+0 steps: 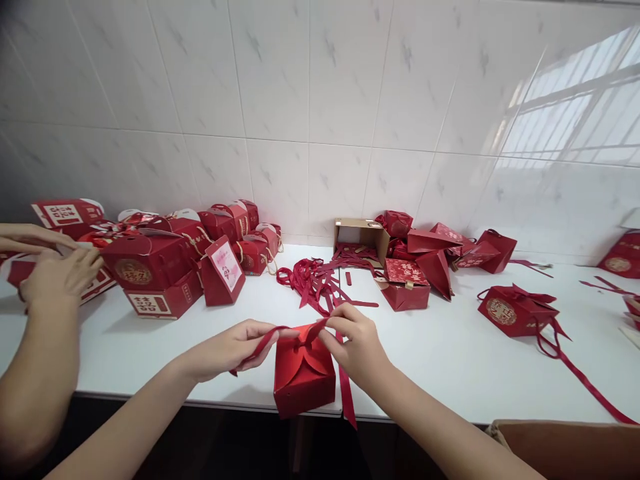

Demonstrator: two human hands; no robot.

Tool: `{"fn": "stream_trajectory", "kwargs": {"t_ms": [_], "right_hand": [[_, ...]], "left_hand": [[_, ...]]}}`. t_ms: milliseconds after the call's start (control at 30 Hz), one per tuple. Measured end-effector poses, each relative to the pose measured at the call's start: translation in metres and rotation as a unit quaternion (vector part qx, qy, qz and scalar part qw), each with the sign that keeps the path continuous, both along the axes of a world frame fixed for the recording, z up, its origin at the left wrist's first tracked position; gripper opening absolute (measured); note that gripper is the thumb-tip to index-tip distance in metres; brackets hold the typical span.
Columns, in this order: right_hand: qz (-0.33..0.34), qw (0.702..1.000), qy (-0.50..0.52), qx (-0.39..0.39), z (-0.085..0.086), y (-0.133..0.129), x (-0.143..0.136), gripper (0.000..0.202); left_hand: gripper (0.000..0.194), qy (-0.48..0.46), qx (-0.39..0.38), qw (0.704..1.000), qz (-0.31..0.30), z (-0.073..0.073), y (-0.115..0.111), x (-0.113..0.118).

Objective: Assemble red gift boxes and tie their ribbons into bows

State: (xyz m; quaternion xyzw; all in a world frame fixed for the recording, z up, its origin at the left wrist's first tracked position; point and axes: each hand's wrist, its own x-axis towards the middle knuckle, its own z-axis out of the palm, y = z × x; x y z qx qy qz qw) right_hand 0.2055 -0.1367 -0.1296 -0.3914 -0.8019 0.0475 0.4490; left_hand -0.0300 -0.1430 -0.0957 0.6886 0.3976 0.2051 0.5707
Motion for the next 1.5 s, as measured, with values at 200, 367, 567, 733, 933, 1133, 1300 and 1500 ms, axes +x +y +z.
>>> {"fn": "stream_trajectory", "kwargs": {"t_ms": [200,367,567,733,933,1133,1300,1500], "right_hand": [[0.022,0.999,0.032,0.022,-0.005,0.001,-0.014,0.022],[0.043,0.994,0.079,-0.056,-0.007,-0.001,-0.032,0.02],[0.055,0.974,0.085,-0.204,0.0,-0.003,-0.047,0.015],[0.111,0.944,0.059,-0.306,0.012,0.009,-0.04,0.011],[0.2,0.913,-0.001,-0.355,0.018,0.024,-0.028,0.01],[0.252,0.905,-0.051,-0.339,0.027,0.031,-0.024,0.009],[0.213,0.929,-0.058,-0.296,0.026,0.026,-0.019,0.011],[0.094,0.972,-0.118,-0.181,0.024,0.013,0.005,0.01]], "left_hand": [[0.027,0.016,0.212,0.967,0.14,-0.019,-0.017,0.026],[0.022,0.13,0.381,0.887,0.228,-0.037,-0.016,0.031],[0.029,0.167,0.429,0.861,0.215,-0.04,-0.016,0.032],[0.026,0.114,0.428,0.883,0.155,-0.04,-0.013,0.023],[0.03,0.084,0.453,0.884,0.078,-0.035,-0.003,0.012],[0.02,0.031,0.373,0.924,0.081,-0.027,0.007,0.018],[0.016,0.017,0.299,0.946,0.121,-0.023,0.005,0.012],[0.01,0.111,0.295,0.943,0.107,-0.015,0.001,-0.018]]}}
